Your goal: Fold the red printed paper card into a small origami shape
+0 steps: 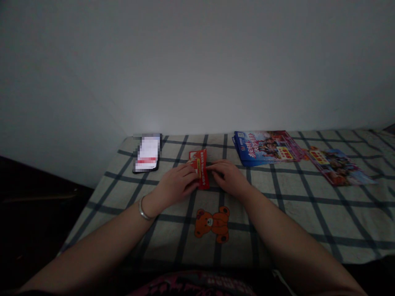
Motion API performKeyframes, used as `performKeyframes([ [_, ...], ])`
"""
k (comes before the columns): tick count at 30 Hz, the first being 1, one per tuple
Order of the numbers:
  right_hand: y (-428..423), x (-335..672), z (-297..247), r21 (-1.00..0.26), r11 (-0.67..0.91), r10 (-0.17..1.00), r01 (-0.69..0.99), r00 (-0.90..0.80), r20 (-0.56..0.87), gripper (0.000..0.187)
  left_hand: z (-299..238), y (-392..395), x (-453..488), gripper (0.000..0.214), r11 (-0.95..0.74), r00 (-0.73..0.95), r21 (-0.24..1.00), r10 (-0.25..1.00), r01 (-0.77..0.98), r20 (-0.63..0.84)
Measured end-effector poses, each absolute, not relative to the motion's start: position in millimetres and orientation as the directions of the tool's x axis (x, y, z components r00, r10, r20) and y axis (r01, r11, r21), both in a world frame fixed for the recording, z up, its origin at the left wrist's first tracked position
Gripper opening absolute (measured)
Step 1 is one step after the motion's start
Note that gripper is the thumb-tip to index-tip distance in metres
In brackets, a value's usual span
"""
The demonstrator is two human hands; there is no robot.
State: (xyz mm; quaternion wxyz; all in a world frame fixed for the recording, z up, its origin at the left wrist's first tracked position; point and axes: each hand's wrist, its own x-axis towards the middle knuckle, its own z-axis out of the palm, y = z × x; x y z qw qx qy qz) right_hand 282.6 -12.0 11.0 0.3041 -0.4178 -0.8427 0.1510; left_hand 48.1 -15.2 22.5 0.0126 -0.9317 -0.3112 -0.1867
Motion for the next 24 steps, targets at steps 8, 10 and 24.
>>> performKeyframes([
  [8, -12.3, 282.3, 11.8, -0.481, 0.628, 0.778, 0.611, -0.483, 0.402, 0.031, 20.1, -15.0, 48.1, 0.030, -0.790, 0.739, 0.115, 0.607, 0.603, 0.292],
  [10, -12.8, 281.4, 13.0, -0.474, 0.639, 0.769, 0.606, -0.495, 0.405, 0.032, 19.7, -15.1, 48.3, 0.042, -0.781, 0.733, 0.122, 0.619, 0.612, 0.284],
  [24, -15.7, 278.6, 16.2, -0.386, 0.697, 0.711, 0.605, -0.511, 0.483, 0.036, 16.1, -12.1, 49.1, 0.022, -0.753, 0.664, 0.127, 0.636, 0.646, 0.393],
])
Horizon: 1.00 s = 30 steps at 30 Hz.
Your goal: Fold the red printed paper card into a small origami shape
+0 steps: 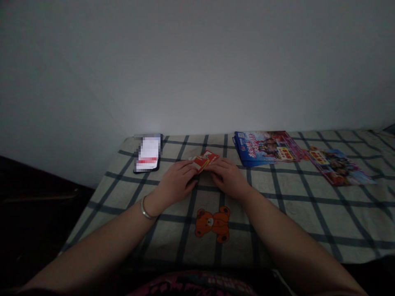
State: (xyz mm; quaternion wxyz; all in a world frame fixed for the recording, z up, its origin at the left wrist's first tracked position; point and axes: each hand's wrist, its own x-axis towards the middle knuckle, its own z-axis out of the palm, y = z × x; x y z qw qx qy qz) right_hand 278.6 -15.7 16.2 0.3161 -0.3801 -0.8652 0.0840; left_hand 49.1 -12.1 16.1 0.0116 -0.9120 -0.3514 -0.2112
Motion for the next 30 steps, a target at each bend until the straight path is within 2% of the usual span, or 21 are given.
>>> performKeyframes([
  [5, -16.3, 279.1, 17.5, -0.283, 0.624, 0.750, 0.729, -0.457, 0.478, 0.032, 13.4, -8.1, 45.0, 0.019, -0.781, 0.685, 0.115, 0.600, 0.614, 0.414],
  [9, -16.0, 280.8, 18.8, -0.277, 0.642, 0.750, 0.715, -0.510, 0.422, 0.037, 15.2, -8.6, 44.8, 0.015, -0.733, 0.638, 0.087, 0.638, 0.674, 0.431],
  [12, -16.3, 281.8, 19.4, -0.274, 0.662, 0.738, 0.698, -0.541, 0.404, 0.044, 17.6, -8.2, 44.6, 0.014, -0.730, 0.651, 0.073, 0.645, 0.679, 0.400],
  [15, -17.2, 281.8, 19.2, -0.251, 0.658, 0.742, 0.710, -0.556, 0.373, 0.044, 18.2, -7.0, 43.7, 0.014, -0.729, 0.661, 0.054, 0.647, 0.682, 0.382],
  [18, -17.5, 281.2, 18.2, -0.236, 0.657, 0.744, 0.716, -0.566, 0.356, 0.040, 17.9, -6.5, 42.9, 0.012, -0.713, 0.653, 0.048, 0.665, 0.699, 0.362],
  [25, -16.8, 279.5, 17.7, -0.202, 0.683, 0.711, 0.702, -0.576, 0.403, 0.018, 18.6, -6.3, 42.8, 0.012, -0.712, 0.650, 0.078, 0.676, 0.698, 0.348],
  [30, -18.6, 279.1, 20.1, -0.196, 0.661, 0.732, 0.725, -0.564, 0.382, 0.016, 19.7, -7.1, 42.8, 0.014, -0.722, 0.656, 0.082, 0.665, 0.687, 0.356],
])
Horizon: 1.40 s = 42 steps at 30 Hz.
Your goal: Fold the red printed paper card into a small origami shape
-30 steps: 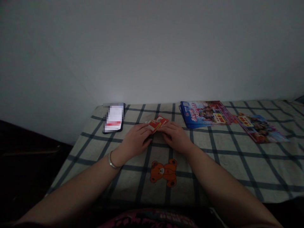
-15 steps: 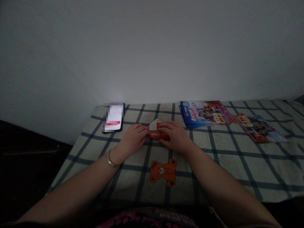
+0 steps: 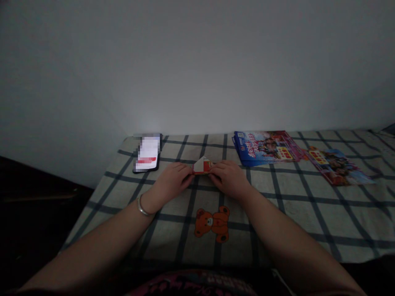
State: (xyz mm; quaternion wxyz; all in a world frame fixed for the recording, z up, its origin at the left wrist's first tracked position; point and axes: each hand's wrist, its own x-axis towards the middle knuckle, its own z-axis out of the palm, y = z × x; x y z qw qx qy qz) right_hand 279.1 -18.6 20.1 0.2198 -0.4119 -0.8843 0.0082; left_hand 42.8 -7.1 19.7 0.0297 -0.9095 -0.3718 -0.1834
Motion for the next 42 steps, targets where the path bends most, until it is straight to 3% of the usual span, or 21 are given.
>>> performKeyframes([
  [4, -21.2, 277.4, 21.9, -0.185, 0.628, 0.758, 0.756, -0.540, 0.366, 0.017, 19.6, -8.9, 43.4, 0.015, -0.705, 0.646, 0.097, 0.688, 0.702, 0.330],
  [10, -21.4, 271.2, 21.4, -0.200, 0.528, 0.826, 0.825, -0.445, 0.346, 0.018, 18.2, -10.0, 47.3, 0.010, -0.584, 0.521, 0.250, 0.808, 0.772, 0.277],
  [15, -16.8, 266.6, 19.1, -0.229, 0.464, 0.868, 0.856, -0.387, 0.312, 0.019, 20.7, -8.5, 48.4, 0.011, -0.536, 0.479, 0.297, 0.842, 0.790, 0.246],
  [32, -3.7, 261.9, 11.6, -0.283, 0.423, 0.892, 0.861, -0.340, 0.299, 0.014, 23.0, -4.7, 49.7, 0.012, -0.496, 0.457, 0.223, 0.866, 0.839, 0.203],
  [42, -3.3, 260.3, 11.4, -0.236, 0.404, 0.895, 0.884, -0.329, 0.300, 0.014, 23.5, -6.8, 52.7, 0.011, -0.503, 0.466, 0.179, 0.859, 0.846, 0.212],
])
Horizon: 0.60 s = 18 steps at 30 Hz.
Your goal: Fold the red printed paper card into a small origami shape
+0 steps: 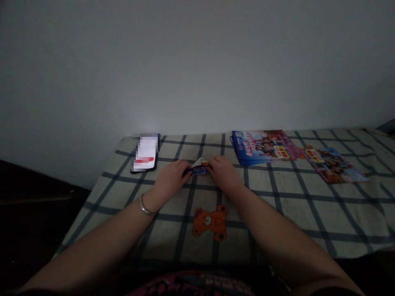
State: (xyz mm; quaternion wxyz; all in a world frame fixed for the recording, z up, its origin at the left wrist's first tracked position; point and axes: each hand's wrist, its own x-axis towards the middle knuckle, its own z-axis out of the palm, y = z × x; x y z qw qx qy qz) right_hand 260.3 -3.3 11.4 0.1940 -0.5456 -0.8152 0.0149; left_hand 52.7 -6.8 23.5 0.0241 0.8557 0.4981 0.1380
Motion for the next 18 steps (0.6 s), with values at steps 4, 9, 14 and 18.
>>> performKeyframes([
  [4, -3.5, 260.2, 11.3, -0.246, 0.405, 0.896, 0.881, -0.327, 0.301, 0.012, 21.0, -7.2, 52.9, 0.022, -0.516, 0.467, 0.181, 0.846, 0.837, 0.256],
  [9, -1.4, 262.3, 10.0, -0.229, 0.378, 0.903, 0.897, -0.303, 0.305, 0.011, 17.9, -4.9, 50.6, 0.018, -0.611, 0.555, 0.162, 0.780, 0.775, 0.289],
  [14, 1.7, 267.5, 8.3, -0.263, 0.355, 0.911, 0.897, -0.269, 0.312, 0.011, 16.7, -6.8, 48.7, 0.019, -0.668, 0.603, 0.150, 0.730, 0.729, 0.323],
  [18, 3.9, 270.0, 6.4, -0.269, 0.365, 0.906, 0.891, -0.274, 0.324, 0.011, 16.0, -10.9, 50.2, 0.017, -0.704, 0.627, 0.082, 0.674, 0.705, 0.392],
])
